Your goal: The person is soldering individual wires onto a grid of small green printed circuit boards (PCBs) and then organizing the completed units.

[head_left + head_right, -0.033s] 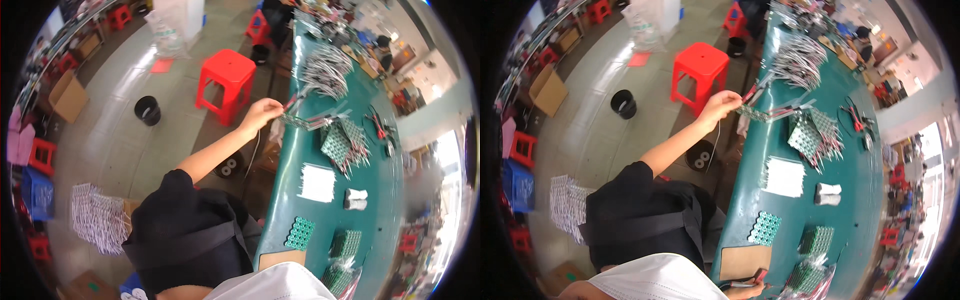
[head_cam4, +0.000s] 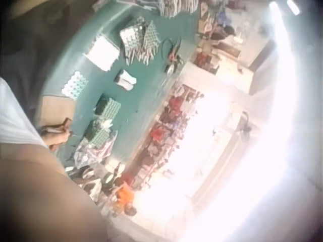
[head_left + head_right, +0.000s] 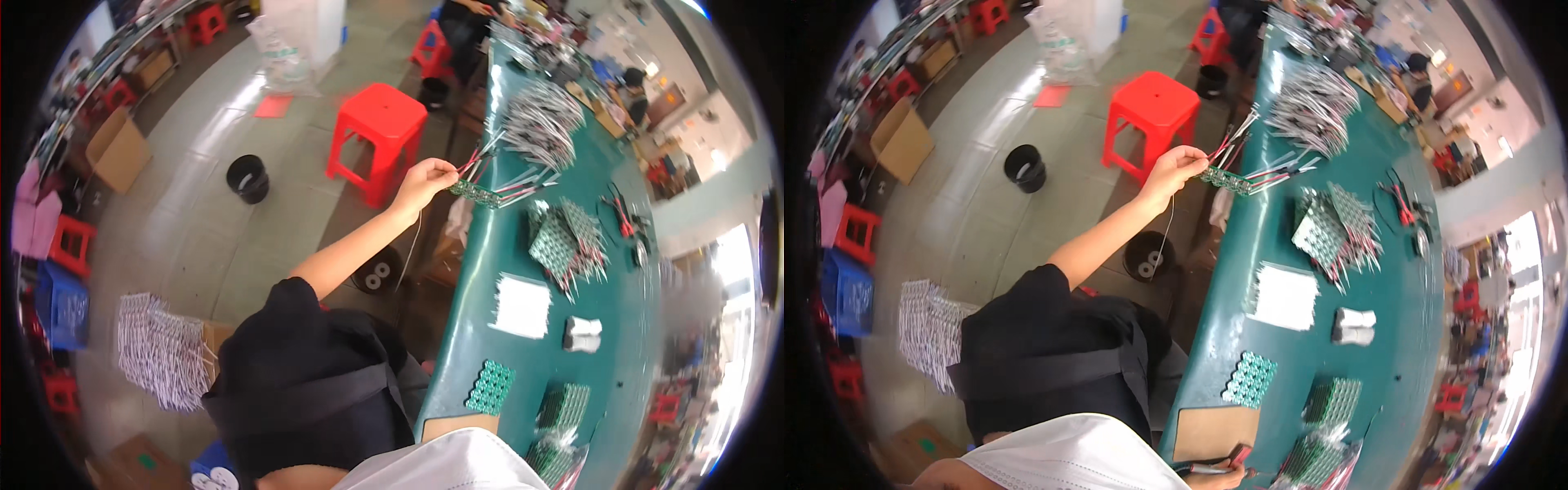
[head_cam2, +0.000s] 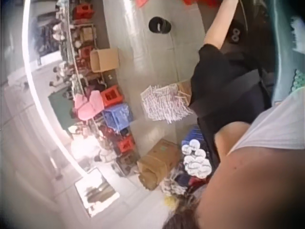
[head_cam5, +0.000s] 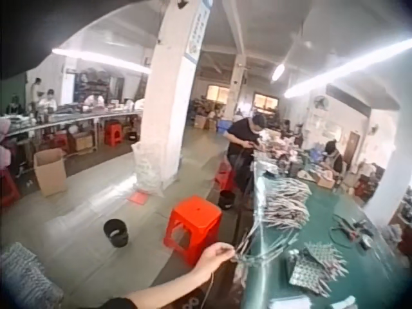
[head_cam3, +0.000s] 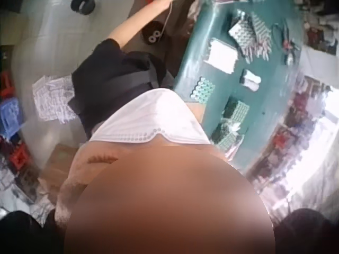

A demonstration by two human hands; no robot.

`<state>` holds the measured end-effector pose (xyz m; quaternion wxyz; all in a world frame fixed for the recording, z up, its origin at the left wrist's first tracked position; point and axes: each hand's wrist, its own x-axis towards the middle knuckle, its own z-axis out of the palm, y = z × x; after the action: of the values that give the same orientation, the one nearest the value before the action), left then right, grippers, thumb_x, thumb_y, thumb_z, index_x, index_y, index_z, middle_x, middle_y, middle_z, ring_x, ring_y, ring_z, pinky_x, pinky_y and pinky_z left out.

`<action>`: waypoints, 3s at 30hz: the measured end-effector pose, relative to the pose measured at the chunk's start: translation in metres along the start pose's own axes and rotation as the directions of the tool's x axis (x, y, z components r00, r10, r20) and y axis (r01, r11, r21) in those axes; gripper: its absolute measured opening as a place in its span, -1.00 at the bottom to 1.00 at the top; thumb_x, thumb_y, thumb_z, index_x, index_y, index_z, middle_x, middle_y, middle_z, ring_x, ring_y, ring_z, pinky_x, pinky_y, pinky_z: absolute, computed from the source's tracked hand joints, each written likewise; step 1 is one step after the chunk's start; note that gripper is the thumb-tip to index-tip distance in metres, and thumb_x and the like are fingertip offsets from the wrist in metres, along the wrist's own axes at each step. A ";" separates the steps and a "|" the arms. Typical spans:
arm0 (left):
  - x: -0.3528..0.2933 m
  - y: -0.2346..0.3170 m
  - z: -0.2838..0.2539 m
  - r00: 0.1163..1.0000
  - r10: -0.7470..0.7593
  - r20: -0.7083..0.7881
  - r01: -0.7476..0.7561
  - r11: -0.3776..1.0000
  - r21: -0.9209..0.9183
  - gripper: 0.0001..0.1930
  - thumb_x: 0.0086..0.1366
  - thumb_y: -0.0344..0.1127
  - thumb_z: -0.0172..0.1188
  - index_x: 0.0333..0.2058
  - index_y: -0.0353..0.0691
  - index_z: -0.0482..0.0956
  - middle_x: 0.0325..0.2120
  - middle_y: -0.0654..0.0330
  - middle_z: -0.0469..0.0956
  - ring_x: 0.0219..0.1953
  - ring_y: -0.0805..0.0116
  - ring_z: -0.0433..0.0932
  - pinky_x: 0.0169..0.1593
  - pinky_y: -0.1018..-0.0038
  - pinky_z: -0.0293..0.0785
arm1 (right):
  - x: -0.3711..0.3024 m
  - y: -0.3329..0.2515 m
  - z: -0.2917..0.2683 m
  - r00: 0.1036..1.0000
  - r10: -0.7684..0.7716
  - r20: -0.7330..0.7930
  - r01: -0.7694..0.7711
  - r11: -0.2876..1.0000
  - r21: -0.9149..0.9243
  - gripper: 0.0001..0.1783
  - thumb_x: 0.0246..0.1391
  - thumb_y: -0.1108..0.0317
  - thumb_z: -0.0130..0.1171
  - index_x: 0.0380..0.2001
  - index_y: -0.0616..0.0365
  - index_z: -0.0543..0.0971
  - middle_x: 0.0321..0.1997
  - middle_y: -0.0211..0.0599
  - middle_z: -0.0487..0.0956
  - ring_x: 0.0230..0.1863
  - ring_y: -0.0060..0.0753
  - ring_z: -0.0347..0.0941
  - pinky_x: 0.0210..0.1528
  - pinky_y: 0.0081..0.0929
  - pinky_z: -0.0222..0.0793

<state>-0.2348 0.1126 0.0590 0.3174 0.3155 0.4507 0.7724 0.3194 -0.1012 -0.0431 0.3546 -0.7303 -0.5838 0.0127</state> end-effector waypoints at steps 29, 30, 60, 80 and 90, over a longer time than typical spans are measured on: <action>0.042 0.073 0.014 0.988 0.084 -0.133 -0.116 0.960 -0.255 -0.79 0.23 -0.21 0.32 -0.20 -0.13 0.62 -0.53 0.49 0.46 -0.63 0.73 0.22 -0.64 0.69 0.03 | 0.081 -0.057 0.118 0.921 -0.383 -0.066 0.389 0.901 0.193 -0.49 -0.07 0.73 0.19 0.03 0.31 0.45 -0.04 -0.04 0.44 0.01 -0.10 0.43 0.03 -0.23 0.43; 0.048 0.081 0.031 0.989 0.129 -0.077 -0.145 0.957 -0.251 -0.81 0.24 -0.22 0.32 -0.21 -0.11 0.63 -0.52 0.49 0.47 -0.63 0.73 0.22 -0.62 0.69 0.05 | 0.066 -0.043 0.098 0.939 -0.332 -0.090 0.341 0.930 0.136 -0.49 -0.07 0.73 0.20 0.03 0.31 0.45 -0.04 -0.03 0.44 0.01 -0.09 0.43 0.03 -0.23 0.43; 0.077 -0.004 0.347 0.319 0.008 0.948 -0.490 0.857 0.157 -0.69 0.40 -0.12 0.14 -0.12 -0.26 0.63 -0.30 0.36 0.57 -0.24 0.62 0.44 -0.13 0.63 0.35 | -0.034 -0.073 -0.033 0.979 -0.038 -0.199 -0.042 0.922 -0.385 -0.67 -0.11 0.51 0.33 -0.23 0.05 0.52 -0.01 -0.01 0.52 0.03 0.11 0.42 0.09 -0.10 0.35; -0.068 -0.038 0.101 0.661 -0.377 0.649 0.290 0.926 0.243 -0.62 0.45 -0.44 -0.02 0.19 -0.45 0.35 -0.17 0.27 0.42 -0.32 0.68 0.27 -0.31 0.68 0.19 | -0.206 -0.005 -0.193 0.315 0.174 -0.933 -0.737 0.664 -0.125 -0.70 0.08 0.32 0.33 -0.16 0.18 0.52 -0.38 -0.37 0.54 -0.35 -0.49 0.45 -0.25 -0.53 0.38; -0.098 -0.030 0.088 0.758 -0.356 0.546 0.284 0.935 0.215 -0.59 0.55 -0.12 -0.18 0.01 -0.36 0.46 -0.51 0.33 0.39 -0.62 0.73 0.05 -0.57 0.73 -0.07 | -0.260 0.090 -0.253 0.199 0.873 -0.446 0.735 0.168 0.657 -0.37 0.31 0.14 -0.13 0.19 0.56 0.30 0.29 0.21 0.35 0.25 0.12 0.33 0.20 -0.08 0.33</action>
<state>-0.1016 0.0921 0.0473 0.5466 0.4709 0.4256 0.5462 0.4218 -0.4586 -0.0050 0.9875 -0.1453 0.0341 -0.0514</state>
